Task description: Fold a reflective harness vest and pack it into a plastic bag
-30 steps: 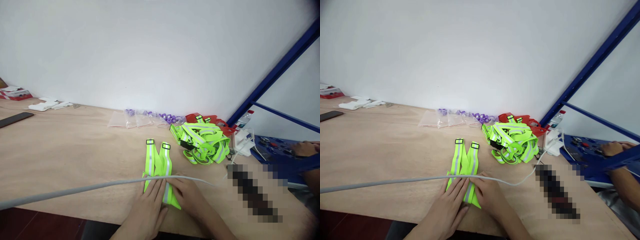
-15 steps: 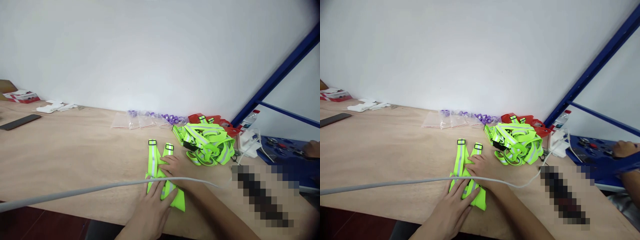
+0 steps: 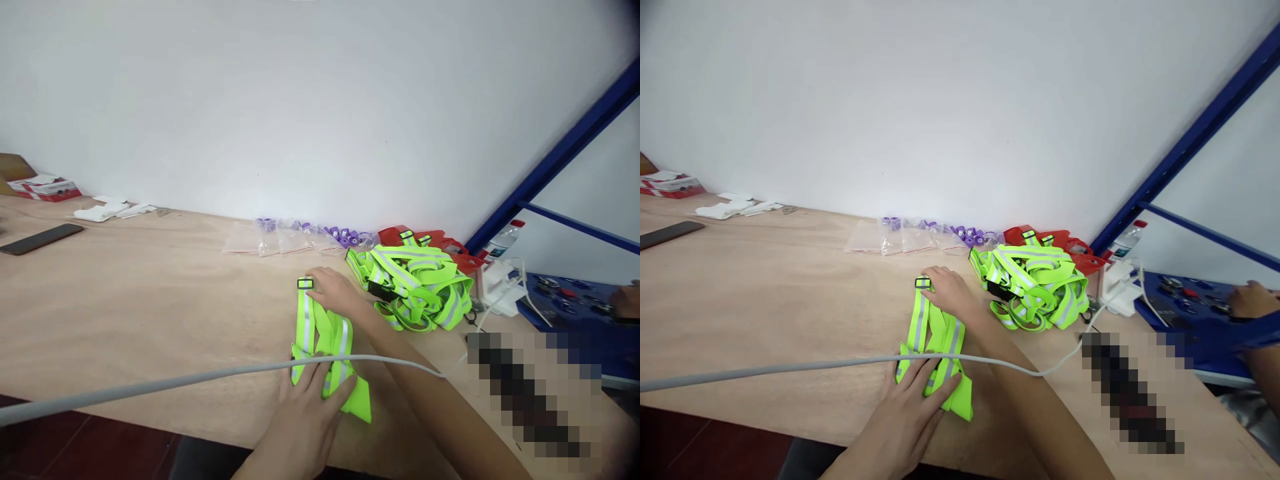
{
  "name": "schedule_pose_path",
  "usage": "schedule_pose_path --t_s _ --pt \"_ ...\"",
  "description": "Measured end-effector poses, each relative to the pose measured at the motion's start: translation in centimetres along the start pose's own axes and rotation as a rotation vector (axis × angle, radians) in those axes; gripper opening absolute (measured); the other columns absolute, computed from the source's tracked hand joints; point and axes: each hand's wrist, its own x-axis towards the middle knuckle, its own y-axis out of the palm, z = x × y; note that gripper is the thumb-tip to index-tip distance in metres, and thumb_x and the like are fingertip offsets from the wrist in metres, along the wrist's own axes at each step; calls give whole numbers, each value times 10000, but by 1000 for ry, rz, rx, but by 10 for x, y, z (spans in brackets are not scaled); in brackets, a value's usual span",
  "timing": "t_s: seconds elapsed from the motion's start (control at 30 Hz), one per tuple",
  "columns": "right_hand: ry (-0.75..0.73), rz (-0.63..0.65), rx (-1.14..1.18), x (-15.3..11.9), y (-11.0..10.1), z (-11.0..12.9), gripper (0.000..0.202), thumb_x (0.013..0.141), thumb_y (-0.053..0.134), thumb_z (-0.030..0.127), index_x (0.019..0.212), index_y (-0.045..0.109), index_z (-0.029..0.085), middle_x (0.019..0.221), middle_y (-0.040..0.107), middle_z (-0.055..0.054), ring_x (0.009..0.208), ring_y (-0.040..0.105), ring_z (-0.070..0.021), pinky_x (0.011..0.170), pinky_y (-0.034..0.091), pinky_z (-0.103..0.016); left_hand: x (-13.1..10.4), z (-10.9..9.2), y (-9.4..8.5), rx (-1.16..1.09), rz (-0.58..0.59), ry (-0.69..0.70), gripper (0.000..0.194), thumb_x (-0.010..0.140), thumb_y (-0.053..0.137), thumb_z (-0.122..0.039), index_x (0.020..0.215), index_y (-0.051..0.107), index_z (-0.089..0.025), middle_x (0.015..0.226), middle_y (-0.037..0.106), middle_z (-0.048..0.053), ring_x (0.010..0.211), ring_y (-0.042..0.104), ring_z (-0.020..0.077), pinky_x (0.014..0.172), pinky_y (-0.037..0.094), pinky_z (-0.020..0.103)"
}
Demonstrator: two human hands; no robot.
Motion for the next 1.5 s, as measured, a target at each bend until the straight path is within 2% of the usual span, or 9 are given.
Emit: schedule_pose_path --t_s 0.07,0.2,0.37,0.5,0.83,1.03,1.27,1.43,1.5 --pt "-22 64 -30 17 4 3 446 924 677 280 1345 572 181 1328 652 -117 1208 591 -264 981 452 -362 0 1 5 0 -6 -14 652 946 518 -196 1544 364 -405 1571 427 142 1433 383 412 1069 280 763" --pt "-68 155 -69 34 14 6 237 893 685 205 1129 699 189 1148 724 -112 1082 646 -276 893 476 -351 0 3 12 0 -58 -71 619 980 539 -314 1546 335 -458 1615 356 136 1465 308 457 1049 312 753" --pt "-97 190 -98 39 18 -2 181 889 671 204 1063 714 176 1117 706 -124 1052 640 -265 856 473 -329 5 2 5 -28 -31 -93 540 1004 512 -372 1520 384 -461 1560 447 110 1412 401 427 1048 362 707" --pt "-126 213 -89 41 11 -6 148 868 666 173 1006 719 166 1070 697 -121 1005 643 -254 823 475 -316 7 3 3 -15 -45 -103 519 1001 525 -383 1506 422 -444 1492 515 106 1368 444 411 1076 339 693" --pt "-137 134 -20 31 -3 -26 226 877 643 148 1101 672 151 1128 649 -114 1093 586 -247 923 452 -322 1 4 13 34 -124 -88 527 1012 507 -405 1520 381 -464 1455 536 88 1348 445 424 1035 367 679" --pt "-132 87 33 25 11 -38 248 913 625 151 1160 648 146 1175 635 -118 1138 562 -235 981 442 -336 1 7 13 36 -128 -52 547 1019 495 -406 1540 339 -466 1419 550 82 1363 428 396 1091 309 675" --pt "-108 42 119 23 37 -36 183 945 620 187 1112 693 166 1105 687 -95 1117 600 -211 976 454 -315 4 8 10 8 -88 -79 525 1008 503 -459 1515 373 -492 1440 530 92 1312 470 405 1052 338 680" --pt "-55 7 160 21 35 -44 185 898 699 241 1077 701 195 1094 709 -80 1082 629 -231 941 476 -335 9 13 17 -12 -58 -104 544 1010 491 -497 1531 333 -501 1622 318 109 1423 363 430 1081 326 666" --pt "-21 -21 173 14 27 -50 211 882 718 277 1079 692 204 1129 702 -85 1102 620 -251 956 468 -360 10 14 19 -15 -27 -113 555 1009 491 -503 1535 315 -507 1635 302 106 1445 336 435 1092 301 690"
